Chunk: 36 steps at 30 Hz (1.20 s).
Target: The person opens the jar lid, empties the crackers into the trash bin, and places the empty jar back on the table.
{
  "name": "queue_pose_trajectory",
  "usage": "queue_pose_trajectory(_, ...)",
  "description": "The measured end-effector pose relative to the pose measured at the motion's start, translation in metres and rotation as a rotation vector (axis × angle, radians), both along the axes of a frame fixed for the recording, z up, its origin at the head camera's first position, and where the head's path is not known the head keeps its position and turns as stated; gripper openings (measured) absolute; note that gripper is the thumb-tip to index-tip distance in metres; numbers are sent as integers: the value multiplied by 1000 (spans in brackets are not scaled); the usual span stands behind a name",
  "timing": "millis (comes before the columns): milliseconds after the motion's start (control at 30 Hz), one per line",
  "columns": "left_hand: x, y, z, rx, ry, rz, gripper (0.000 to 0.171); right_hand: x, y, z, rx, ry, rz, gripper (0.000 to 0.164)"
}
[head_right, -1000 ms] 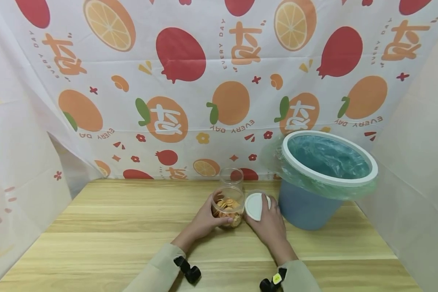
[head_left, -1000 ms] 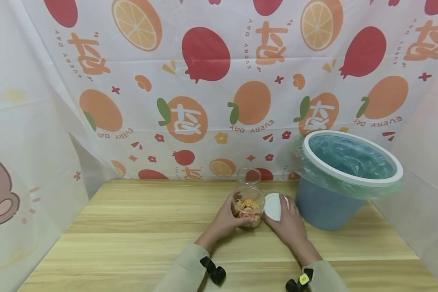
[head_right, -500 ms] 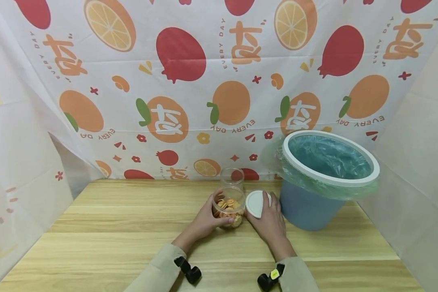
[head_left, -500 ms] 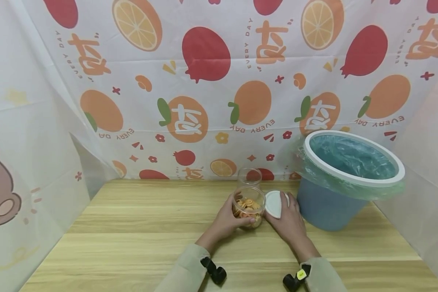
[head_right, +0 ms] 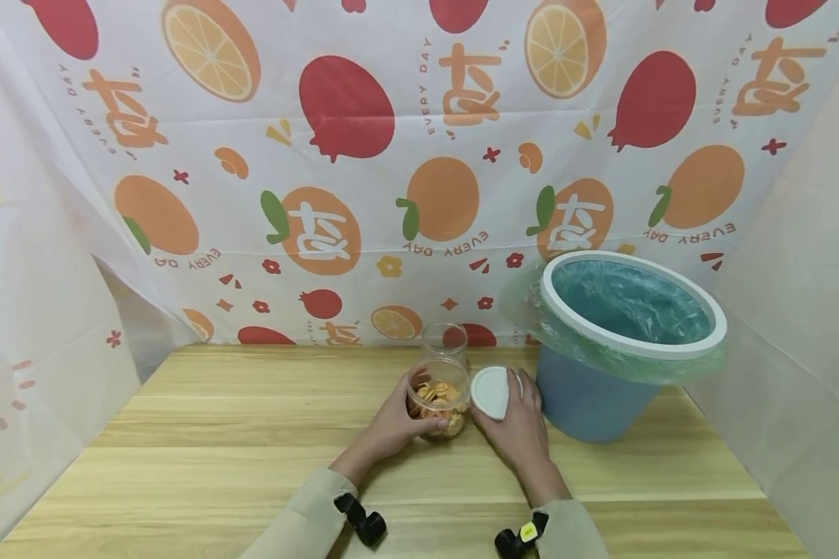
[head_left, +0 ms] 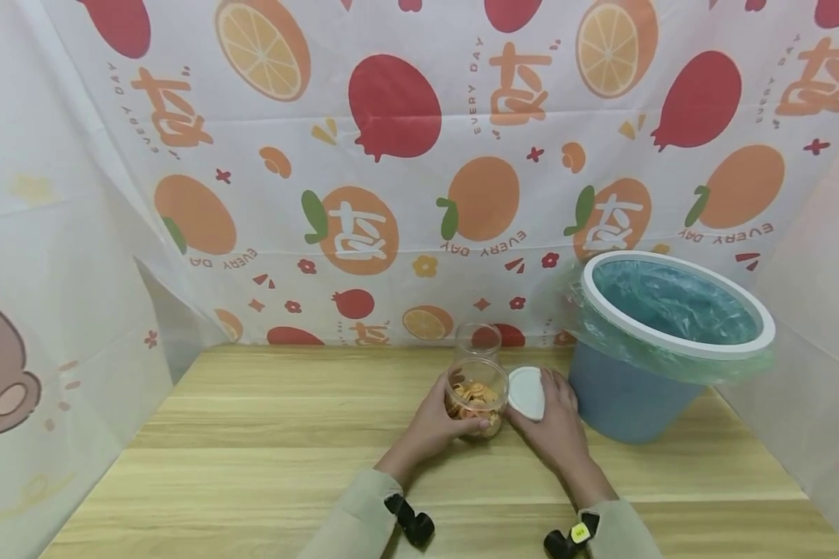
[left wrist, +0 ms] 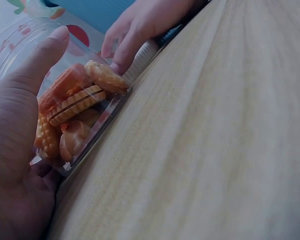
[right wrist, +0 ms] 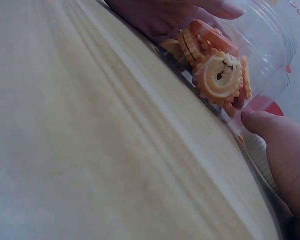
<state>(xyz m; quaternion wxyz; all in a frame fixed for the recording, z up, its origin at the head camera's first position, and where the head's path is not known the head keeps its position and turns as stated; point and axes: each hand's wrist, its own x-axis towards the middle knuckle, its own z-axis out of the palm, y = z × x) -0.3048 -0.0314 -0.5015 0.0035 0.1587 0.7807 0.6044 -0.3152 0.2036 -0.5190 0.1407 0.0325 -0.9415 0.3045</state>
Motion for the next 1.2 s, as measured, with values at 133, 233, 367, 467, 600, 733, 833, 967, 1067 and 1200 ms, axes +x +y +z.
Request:
queue_pose_trajectory(133,1,0,0,4,3,7,102,7,-1,4,-28,69,5,98)
queue_pose_trajectory(233,1,0,-1,6,7,11,102,9,-2,9,-60,170,27,89)
queue_pose_trajectory(367,1,-1,-2,6,11,6,102,13,-2,24,-111,293,82,78)
queue_pose_trajectory(467,1,0,-3,1,7,1,102,21,-2,43,-146,339,145,77)
queue_pose_trajectory(600,3,2,-2,-4,5,-7,101,35,-1,75,-141,444,238,79)
queue_pose_trajectory(733,4,2,0,0,10,0,102,49,1,102,-139,629,287,76)
queue_pose_trajectory(833,5,1,0,-12,9,11,102,57,8,120,-190,785,284,70)
queue_pose_trajectory(967,3,0,-1,-17,4,9,103,61,27,144,-254,966,237,78)
queue_pose_trajectory(1067,3,0,-1,-12,4,9,102,65,44,162,-262,1021,171,77)
queue_pose_trajectory(1200,3,0,-1,-12,5,8,102,68,68,181,-243,1012,50,64)
